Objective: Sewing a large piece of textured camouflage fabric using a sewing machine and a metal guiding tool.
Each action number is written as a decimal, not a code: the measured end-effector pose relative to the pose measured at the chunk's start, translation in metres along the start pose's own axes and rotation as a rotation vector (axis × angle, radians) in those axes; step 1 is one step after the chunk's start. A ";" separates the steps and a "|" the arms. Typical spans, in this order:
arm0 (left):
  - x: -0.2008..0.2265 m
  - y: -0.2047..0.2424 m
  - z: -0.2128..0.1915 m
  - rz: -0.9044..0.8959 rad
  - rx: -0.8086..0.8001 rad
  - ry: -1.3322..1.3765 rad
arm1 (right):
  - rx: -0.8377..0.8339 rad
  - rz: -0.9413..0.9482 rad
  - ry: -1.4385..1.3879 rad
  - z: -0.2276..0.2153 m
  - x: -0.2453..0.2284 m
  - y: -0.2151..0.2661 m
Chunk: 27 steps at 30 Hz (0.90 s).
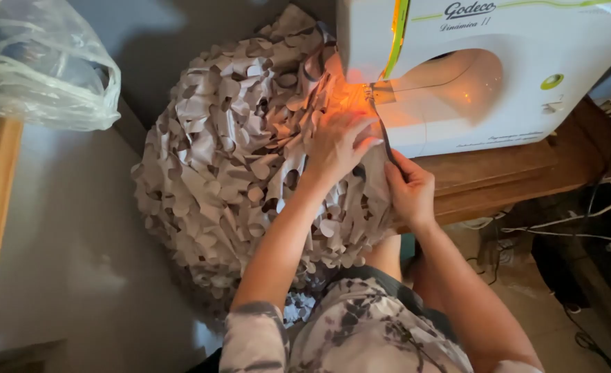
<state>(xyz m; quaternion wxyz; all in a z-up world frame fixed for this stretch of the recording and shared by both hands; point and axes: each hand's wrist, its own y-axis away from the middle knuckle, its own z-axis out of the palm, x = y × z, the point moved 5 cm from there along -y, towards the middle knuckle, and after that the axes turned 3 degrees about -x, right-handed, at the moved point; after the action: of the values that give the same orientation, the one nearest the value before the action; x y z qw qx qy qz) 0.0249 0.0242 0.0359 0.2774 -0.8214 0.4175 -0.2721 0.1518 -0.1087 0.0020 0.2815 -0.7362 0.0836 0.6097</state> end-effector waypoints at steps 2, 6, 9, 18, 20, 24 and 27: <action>0.006 -0.007 -0.015 0.024 -0.040 -0.033 | 0.003 -0.088 0.099 -0.002 0.011 0.003; 0.011 -0.014 -0.024 0.083 -0.172 -0.072 | 0.005 -0.220 0.239 -0.001 0.026 0.006; -0.001 -0.012 -0.016 0.136 -0.183 -0.060 | 0.006 -0.287 0.318 -0.001 0.030 0.002; 0.006 -0.018 -0.049 0.209 -0.038 0.004 | -0.004 -0.413 0.561 0.001 0.008 -0.001; 0.007 -0.019 -0.050 0.208 -0.045 -0.002 | -0.006 -0.427 0.606 0.000 0.010 -0.004; -0.009 -0.015 -0.026 0.116 -0.103 0.037 | -0.031 -0.416 0.762 0.004 0.011 -0.009; -0.020 -0.015 -0.017 0.063 -0.129 -0.020 | -0.069 -0.385 0.729 0.006 0.019 -0.014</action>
<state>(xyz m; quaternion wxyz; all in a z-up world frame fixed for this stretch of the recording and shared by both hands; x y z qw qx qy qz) 0.0115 0.0444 0.0531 0.2363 -0.8267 0.4571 -0.2275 0.1578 -0.0899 -0.0117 0.3174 -0.9152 0.0181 0.2477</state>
